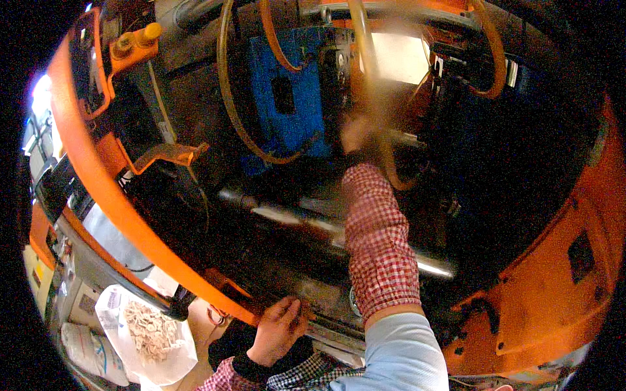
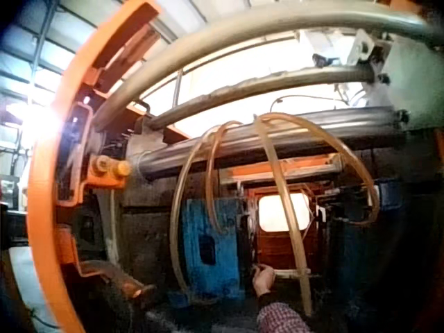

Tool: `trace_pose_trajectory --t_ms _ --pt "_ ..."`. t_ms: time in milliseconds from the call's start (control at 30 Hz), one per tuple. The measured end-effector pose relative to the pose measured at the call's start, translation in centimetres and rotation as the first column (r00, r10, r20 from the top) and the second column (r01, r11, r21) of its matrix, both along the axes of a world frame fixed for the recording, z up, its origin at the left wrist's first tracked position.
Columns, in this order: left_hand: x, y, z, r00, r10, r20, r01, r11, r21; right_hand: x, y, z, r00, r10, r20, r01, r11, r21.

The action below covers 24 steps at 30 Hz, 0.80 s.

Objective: The person operates an injection molding machine by repeatedly opening the safety door, retrieving a small white plastic component, and placing it into the mold cavity. They then close the door to allow the machine to cycle. The person also handles a bag of finished plastic parts and uses scissors to trim excess material from the components.

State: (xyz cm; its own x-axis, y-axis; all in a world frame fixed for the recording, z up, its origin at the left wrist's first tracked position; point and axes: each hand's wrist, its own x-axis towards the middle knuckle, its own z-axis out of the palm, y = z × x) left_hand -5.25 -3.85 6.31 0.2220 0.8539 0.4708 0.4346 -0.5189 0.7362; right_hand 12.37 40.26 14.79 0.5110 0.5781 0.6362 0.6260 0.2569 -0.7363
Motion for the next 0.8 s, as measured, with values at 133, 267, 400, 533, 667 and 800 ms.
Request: trace_pose_trajectory --t_ms 133,267,400,533,667,800 --pt "-0.3 0.2 -0.2 0.944 0.077 0.322 0.034 0.944 -0.327 -1.6 -1.1 0.9 0.997 0.074 -0.008 -0.075 0.996 -0.050" --pt "0.5 0.7 0.8 0.591 0.370 0.716 0.420 0.617 -0.666 0.0 0.7 0.7 1.000 0.028 -0.005 -0.028 0.999 -0.020" --pt "0.1 0.6 0.2 0.583 0.397 0.709 0.397 0.623 -0.674 -1.0 0.5 0.6 0.993 0.098 -0.060 -0.100 0.994 -0.035" --pt "0.2 0.8 0.0 0.579 0.394 0.714 0.405 0.621 -0.671 -0.8 1.5 0.0 0.996 0.049 -0.075 -0.049 0.999 0.003" --pt "0.3 0.8 0.0 0.570 0.396 0.720 0.418 0.615 -0.669 -0.4 2.2 -0.3 0.999 0.042 -0.009 -0.043 0.998 -0.049" --pt "-0.3 0.2 -0.7 0.977 0.129 0.172 -0.068 0.945 -0.321 -2.0 1.7 -0.8 0.989 -0.022 0.149 0.025 1.000 -0.019"
